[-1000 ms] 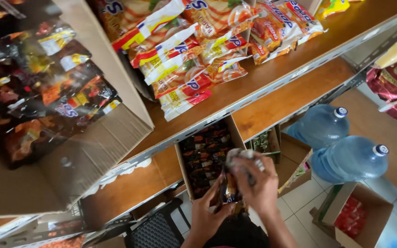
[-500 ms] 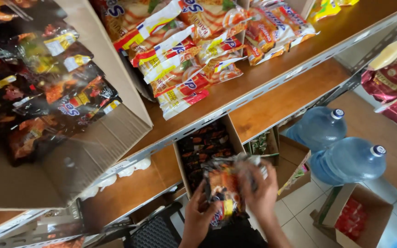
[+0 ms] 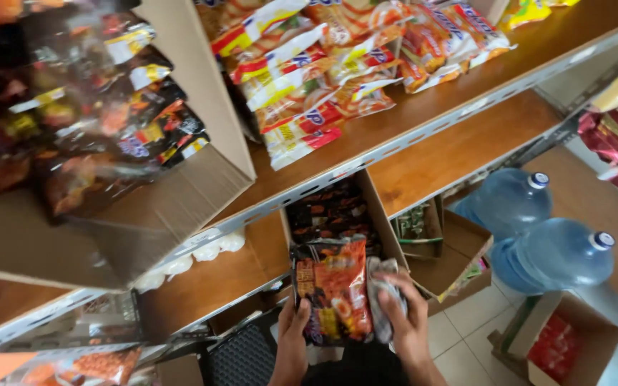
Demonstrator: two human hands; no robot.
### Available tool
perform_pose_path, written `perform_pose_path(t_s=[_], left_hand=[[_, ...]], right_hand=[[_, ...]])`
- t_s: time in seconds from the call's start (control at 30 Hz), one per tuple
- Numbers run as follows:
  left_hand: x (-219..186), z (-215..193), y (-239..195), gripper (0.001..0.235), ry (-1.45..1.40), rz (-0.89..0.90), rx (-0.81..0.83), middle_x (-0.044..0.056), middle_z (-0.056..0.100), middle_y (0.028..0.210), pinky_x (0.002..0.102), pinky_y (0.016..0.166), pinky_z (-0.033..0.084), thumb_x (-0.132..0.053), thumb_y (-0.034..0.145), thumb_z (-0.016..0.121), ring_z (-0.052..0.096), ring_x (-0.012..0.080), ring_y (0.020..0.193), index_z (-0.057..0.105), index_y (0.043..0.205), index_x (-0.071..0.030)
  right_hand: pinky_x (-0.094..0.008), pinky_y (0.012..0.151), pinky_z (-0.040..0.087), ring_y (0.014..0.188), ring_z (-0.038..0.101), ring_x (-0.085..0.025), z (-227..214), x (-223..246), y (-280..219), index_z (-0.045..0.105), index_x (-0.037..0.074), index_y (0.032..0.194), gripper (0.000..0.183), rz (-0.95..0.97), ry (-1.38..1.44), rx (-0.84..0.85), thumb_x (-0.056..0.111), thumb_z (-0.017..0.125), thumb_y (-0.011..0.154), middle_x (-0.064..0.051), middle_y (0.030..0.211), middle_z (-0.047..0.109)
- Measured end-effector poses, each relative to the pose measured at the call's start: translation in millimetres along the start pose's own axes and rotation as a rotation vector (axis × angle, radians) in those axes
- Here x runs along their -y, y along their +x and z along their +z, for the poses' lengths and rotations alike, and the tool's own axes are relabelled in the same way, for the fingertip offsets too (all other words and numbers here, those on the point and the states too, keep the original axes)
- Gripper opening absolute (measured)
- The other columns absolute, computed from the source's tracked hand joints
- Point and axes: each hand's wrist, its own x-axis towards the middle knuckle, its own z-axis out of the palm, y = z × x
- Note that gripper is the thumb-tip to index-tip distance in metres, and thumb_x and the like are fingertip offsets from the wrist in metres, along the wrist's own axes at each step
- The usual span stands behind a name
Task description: The person repeatedly picks up packets of instant noodles from a cardboard box on a shelf, wipes them with a cloth, and places them back into the box. The task involves handling the packets one by one and using a cloth to clean their surfaces.
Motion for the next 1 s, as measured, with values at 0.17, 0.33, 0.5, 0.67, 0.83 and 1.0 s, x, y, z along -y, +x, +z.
perform_pose_path(t_s=[0.17,0.33,0.5,0.67,0.83,1.0], left_hand=[[47,-19,24,0.064,-0.091,0.236,0.076,0.006,0.056,0.146,0.031,0.108,0.043,-0.038,0.102,0.050,0.054,0.0199,0.131,0.038,0.156,-0.005],[56,-42,-1,0.051,-0.588,0.172,0.447,0.012,0.052,0.138,0.038,0.096,0.049,-0.040,0.106,0.041,0.056,0.0242,0.116,0.041,0.150,-0.013],[35,-58,-20,0.075,-0.645,0.097,0.706,0.018,0.066,0.130,0.047,0.099,0.055,-0.067,0.098,0.043,0.065,0.0335,0.113,0.041,0.148,-0.012],[20,-42,-37,0.074,-0.462,0.069,0.505,0.012,0.070,0.133,0.045,0.104,0.054,-0.050,0.088,0.055,0.067,0.0323,0.123,0.037,0.154,-0.022],[-30,-57,-26,0.077,-0.318,0.363,0.339,0.020,0.055,0.139,0.043,0.111,0.045,-0.039,0.089,0.068,0.059,0.0345,0.127,0.033,0.151,-0.012],[-85,-55,-27,0.082,-0.197,0.578,0.232,0.026,0.044,0.144,0.040,0.117,0.038,-0.030,0.089,0.077,0.052,0.0360,0.131,0.029,0.149,-0.004]], right_hand=[[-0.042,0.104,0.049,0.116,0.067,-0.028,21,-27,-51,0.076,0.004,0.111,0.028,-0.150,0.036,0.165,0.018,0.071,0.088,-0.014,0.115,0.075],[-0.045,0.097,0.051,0.110,0.068,-0.027,69,47,-38,0.077,0.018,0.107,0.025,-0.785,-0.235,0.225,0.025,0.078,0.083,-0.009,0.123,0.066],[-0.039,0.079,0.053,0.099,0.067,-0.031,74,64,18,0.077,0.013,0.115,0.031,-0.566,-0.498,0.180,0.018,0.076,0.084,-0.017,0.123,0.066],[-0.043,0.093,0.050,0.109,0.063,-0.040,72,45,20,0.072,0.008,0.118,0.031,-0.362,-0.506,0.132,0.013,0.072,0.088,-0.023,0.125,0.061],[-0.036,0.101,0.046,0.114,0.063,-0.029,68,-8,21,0.065,0.003,0.124,0.032,-0.186,-0.042,0.290,0.010,0.062,0.092,-0.015,0.122,0.065],[-0.050,0.091,0.056,0.102,0.072,-0.039,53,-473,75,0.061,0.002,0.129,0.052,0.573,0.275,0.844,0.031,0.066,0.087,-0.031,0.119,0.073]])
